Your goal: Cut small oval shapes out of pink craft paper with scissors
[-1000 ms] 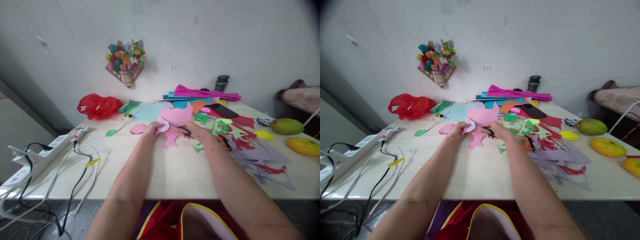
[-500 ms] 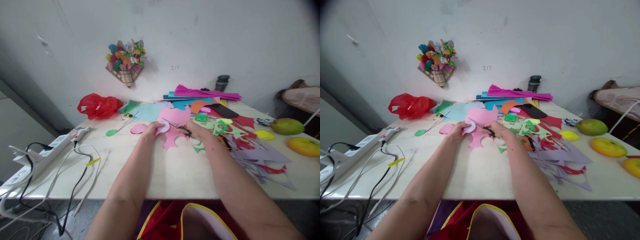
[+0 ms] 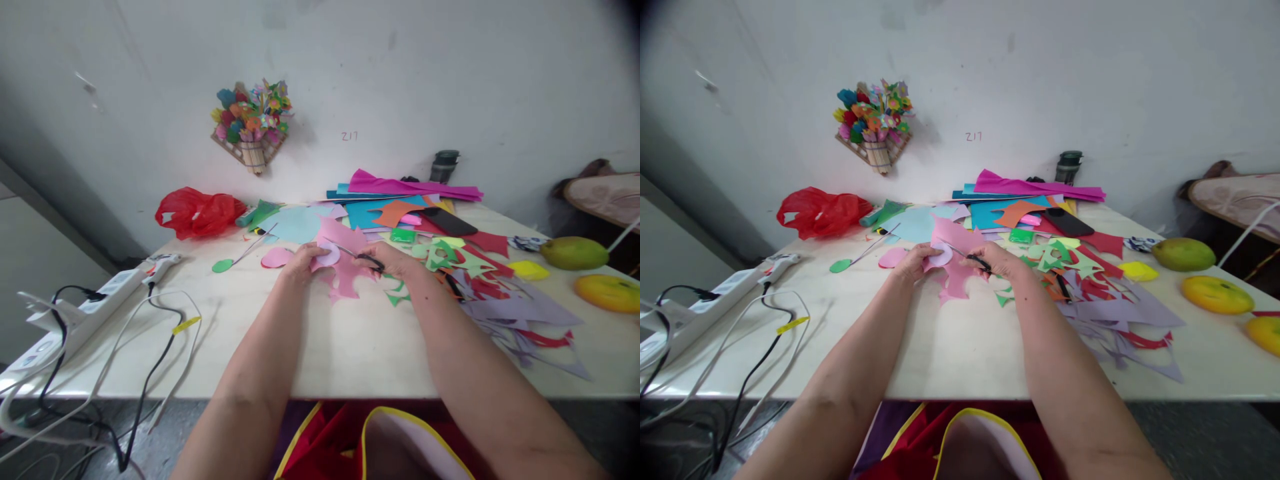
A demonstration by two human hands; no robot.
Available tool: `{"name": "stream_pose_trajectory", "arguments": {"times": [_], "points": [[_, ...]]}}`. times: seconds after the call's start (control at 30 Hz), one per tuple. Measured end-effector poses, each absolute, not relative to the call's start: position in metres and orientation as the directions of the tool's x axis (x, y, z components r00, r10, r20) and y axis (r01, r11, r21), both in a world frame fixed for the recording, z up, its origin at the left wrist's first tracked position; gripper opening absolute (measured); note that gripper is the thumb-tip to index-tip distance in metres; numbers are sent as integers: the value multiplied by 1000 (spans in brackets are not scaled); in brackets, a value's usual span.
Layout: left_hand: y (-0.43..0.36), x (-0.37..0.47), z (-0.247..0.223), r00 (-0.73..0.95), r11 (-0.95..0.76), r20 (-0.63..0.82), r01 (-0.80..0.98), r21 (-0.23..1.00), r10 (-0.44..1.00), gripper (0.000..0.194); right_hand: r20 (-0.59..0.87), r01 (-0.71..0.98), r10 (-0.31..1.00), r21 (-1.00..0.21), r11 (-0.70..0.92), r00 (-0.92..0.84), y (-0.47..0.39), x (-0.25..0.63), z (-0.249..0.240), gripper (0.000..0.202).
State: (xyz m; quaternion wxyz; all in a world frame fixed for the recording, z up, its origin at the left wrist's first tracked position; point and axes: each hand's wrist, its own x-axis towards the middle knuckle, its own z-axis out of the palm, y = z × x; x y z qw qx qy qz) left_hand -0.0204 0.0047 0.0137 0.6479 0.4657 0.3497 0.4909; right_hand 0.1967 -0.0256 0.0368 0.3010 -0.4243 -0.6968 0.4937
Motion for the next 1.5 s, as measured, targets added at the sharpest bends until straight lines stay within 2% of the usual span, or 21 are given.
{"name": "stream_pose_trajectory", "arguments": {"times": [0.2, 0.53, 0.67, 0.93, 1.3, 1.5], "points": [[4, -20, 15, 273, 96, -5, -323, 941, 962, 12, 18, 282, 886, -945, 166, -464, -26, 198, 35, 25], [4, -19, 13, 378, 150, -29, -294, 944, 925, 18, -83, 268, 858, -961, 65, -507, -27, 197, 39, 27], [3, -19, 14, 389, 170, -50, -281, 944, 920, 14, -86, 331, 864, -939, 97, -497, -29, 197, 40, 26], [-2, -18, 17, 408, 201, -74, -279, 939, 910, 10, -67, 345, 847, -928, 141, -527, -29, 197, 40, 31], [0, -17, 17, 437, 198, -61, -274, 941, 898, 18, -52, 336, 863, -932, 139, -502, -28, 193, 37, 31], [-1, -17, 18, 433, 190, -55, -274, 943, 900, 15, -55, 360, 876, -923, 139, -478, -27, 192, 36, 31]]}}
